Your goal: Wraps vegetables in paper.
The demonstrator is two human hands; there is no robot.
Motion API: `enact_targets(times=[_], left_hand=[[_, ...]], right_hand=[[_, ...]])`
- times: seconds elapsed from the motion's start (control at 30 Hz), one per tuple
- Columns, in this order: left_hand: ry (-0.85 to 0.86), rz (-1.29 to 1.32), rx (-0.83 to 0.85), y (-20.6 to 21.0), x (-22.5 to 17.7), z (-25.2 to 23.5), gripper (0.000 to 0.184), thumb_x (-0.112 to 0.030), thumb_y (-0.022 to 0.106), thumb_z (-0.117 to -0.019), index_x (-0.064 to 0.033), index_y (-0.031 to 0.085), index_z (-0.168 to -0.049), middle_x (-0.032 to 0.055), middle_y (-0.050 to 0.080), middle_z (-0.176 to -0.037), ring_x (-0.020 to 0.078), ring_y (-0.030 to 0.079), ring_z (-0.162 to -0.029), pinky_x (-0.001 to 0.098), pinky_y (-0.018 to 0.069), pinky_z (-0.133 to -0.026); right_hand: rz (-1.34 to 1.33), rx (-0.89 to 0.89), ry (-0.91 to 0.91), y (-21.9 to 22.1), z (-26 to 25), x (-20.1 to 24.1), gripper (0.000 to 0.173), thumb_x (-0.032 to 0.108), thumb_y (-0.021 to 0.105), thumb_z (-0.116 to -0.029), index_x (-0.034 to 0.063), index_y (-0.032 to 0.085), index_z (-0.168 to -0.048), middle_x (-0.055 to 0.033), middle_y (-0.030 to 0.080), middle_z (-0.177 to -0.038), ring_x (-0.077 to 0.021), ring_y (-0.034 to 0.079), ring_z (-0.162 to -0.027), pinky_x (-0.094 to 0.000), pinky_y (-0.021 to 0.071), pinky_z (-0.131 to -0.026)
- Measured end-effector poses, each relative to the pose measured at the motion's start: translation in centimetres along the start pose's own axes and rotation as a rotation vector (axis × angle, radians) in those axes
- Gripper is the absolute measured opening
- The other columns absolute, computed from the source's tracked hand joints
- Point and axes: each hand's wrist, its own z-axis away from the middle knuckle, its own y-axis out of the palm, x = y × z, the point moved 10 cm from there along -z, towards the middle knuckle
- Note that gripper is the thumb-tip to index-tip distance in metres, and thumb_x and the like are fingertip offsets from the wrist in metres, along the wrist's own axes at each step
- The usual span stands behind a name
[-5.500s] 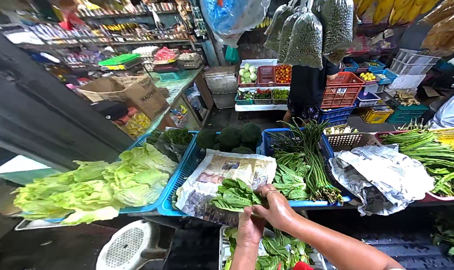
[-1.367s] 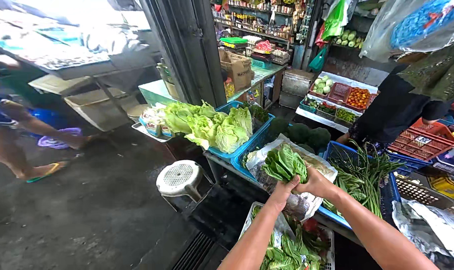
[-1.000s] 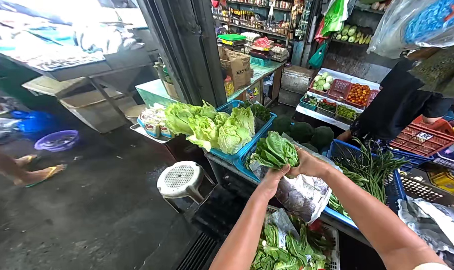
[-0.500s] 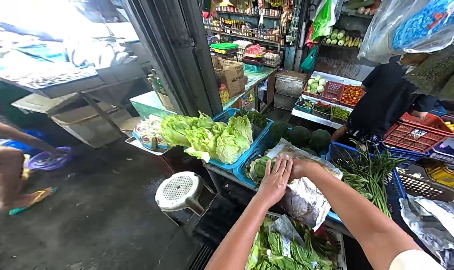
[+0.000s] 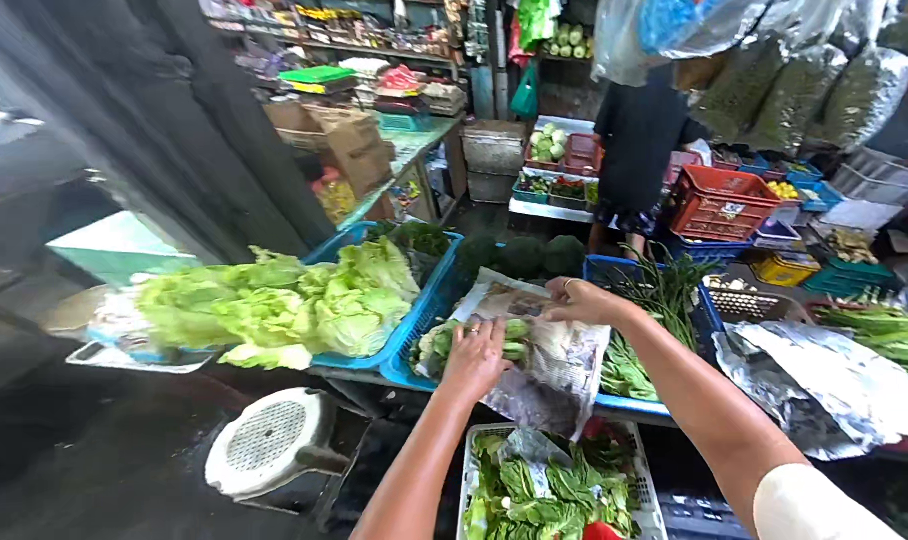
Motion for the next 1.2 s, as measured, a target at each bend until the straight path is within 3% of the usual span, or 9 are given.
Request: enact_targets(times=[0.1, 0.2, 0.4, 0.57, 0.77, 0.83, 0.97, 1.1, 1.2], left_hand=[[-0.021, -0.037, 0.06, 0.5, 0.0, -0.5, 0.083, -0.04, 0.074, -0.0929, -0.0021, 0.036, -0.156, 0.025, 0.049, -0.149, 0.0425, 0.041, -0.144, 0.0699, 0.0189, -0.118], [-0.038, -0.078, 0.087, 0.5, -0.1, -0.5, 0.086, -0.041, 0.074, -0.0922, -0.001, 0.033, -0.157, 0.0261, 0.048, -0.15, 0.0432, 0.042, -0.143, 0.0703, 0.0187, -0.118], [-0.042, -0.083, 0.043, 0.5, -0.1, -0.3, 0.089, -0.039, 0.076, -0.0911, 0.0017, 0.032, -0.157, 0.0292, 0.045, -0.152, 0.0478, 0.041, -0.142, 0.0733, 0.0205, -0.115], [-0.082, -0.089, 0.088, 0.7, 0.2, -0.5, 0.09, -0.039, 0.075, -0.0922, 0.0004, 0.028, -0.159, 0.0283, 0.041, -0.155, 0.047, 0.038, -0.145, 0.0716, 0.0201, -0.116], [-0.121, -0.064, 0.129, 0.7, 0.6, -0.4, 0.093, -0.039, 0.074, -0.0925, -0.0023, 0.024, -0.161, 0.0268, 0.038, -0.158, 0.0445, 0.035, -0.148, 0.069, 0.0171, -0.119], [-0.123, -0.044, 0.148, 0.8, 0.8, -0.4, 0.098, -0.044, 0.075, -0.0908, -0.0025, 0.022, -0.161, 0.0264, 0.036, -0.159, 0.0437, 0.032, -0.149, 0.0696, 0.0157, -0.119], [-0.117, 0.03, 0.209, 0.7, 1.1, -0.2, 0.101, -0.06, 0.061, -0.094, -0.0023, 0.015, -0.163, 0.0252, 0.029, -0.163, 0.0411, 0.024, -0.154, 0.0693, 0.0099, -0.121], [-0.123, 0.086, 0.261, 0.6, 1.2, -0.1, 0.076, -0.037, 0.047, -0.105, -0.0032, 0.012, -0.164, 0.0229, 0.023, -0.167, 0.0386, 0.019, -0.156, 0.0692, 0.0053, -0.121], [-0.126, 0.079, 0.157, 0.4, 1.1, 0.0, 0.078, -0.03, 0.056, -0.1035, -0.0012, 0.015, -0.163, 0.0241, 0.031, -0.163, 0.0384, 0.027, -0.153, 0.0661, 0.0081, -0.123]], right_hand=[[0.044, -0.133, 0.055, -5.1, 3.1, -6.2, 0.042, 0.025, 0.076, -0.0931, 0.0017, 0.065, -0.126, -0.0173, 0.072, -0.104, -0.0301, 0.07, -0.094, -0.0538, 0.0569, -0.089], [0.245, 0.057, 0.254, -5.0, 6.8, -12.5, 0.025, 0.015, 0.07, -0.0948, -0.0011, 0.07, -0.114, -0.0212, 0.071, -0.11, -0.0364, 0.068, -0.105, -0.0606, 0.0517, -0.097], [0.595, 0.566, 0.469, 3.4, 14.1, -20.8, 0.039, 0.018, 0.076, -0.0884, -0.0009, 0.068, -0.122, -0.0288, 0.066, -0.121, -0.0497, 0.061, -0.117, -0.0758, 0.0418, -0.098], [0.679, 0.552, 0.418, 5.6, 14.7, -20.6, 0.043, 0.014, 0.074, -0.0884, -0.0089, 0.064, -0.123, -0.0305, 0.064, -0.126, -0.048, 0.056, -0.126, -0.07, 0.0197, -0.12], [0.441, 0.437, 0.354, 4.6, 13.7, -22.3, 0.051, 0.021, 0.076, -0.0896, -0.0043, 0.061, -0.131, -0.0289, 0.065, -0.126, -0.0463, 0.057, -0.126, -0.0688, 0.0271, -0.117], [0.29, 0.336, 0.353, 3.2, 13.5, -21.6, 0.048, 0.022, 0.075, -0.0899, -0.0028, 0.062, -0.129, -0.0291, 0.066, -0.119, -0.047, 0.061, -0.118, -0.0717, 0.0398, -0.103], [-0.12, 0.134, 0.374, -1.3, 14.1, -18.9, 0.054, 0.022, 0.071, -0.0922, 0.0013, 0.054, -0.139, -0.0225, 0.066, -0.125, -0.0353, 0.064, -0.116, -0.0596, 0.0482, -0.103], [-0.333, -0.064, 0.351, -5.2, 13.9, -16.6, 0.072, 0.023, 0.071, -0.0929, 0.0023, 0.035, -0.152, -0.021, 0.064, -0.129, -0.0284, 0.068, -0.11, -0.0469, 0.0565, -0.096], [-0.212, -0.044, 0.224, -5.4, 11.1, -12.3, 0.069, 0.022, 0.066, -0.0998, 0.0006, 0.031, -0.155, -0.022, 0.059, -0.137, -0.0276, 0.065, -0.12, -0.0458, 0.0534, -0.104]])
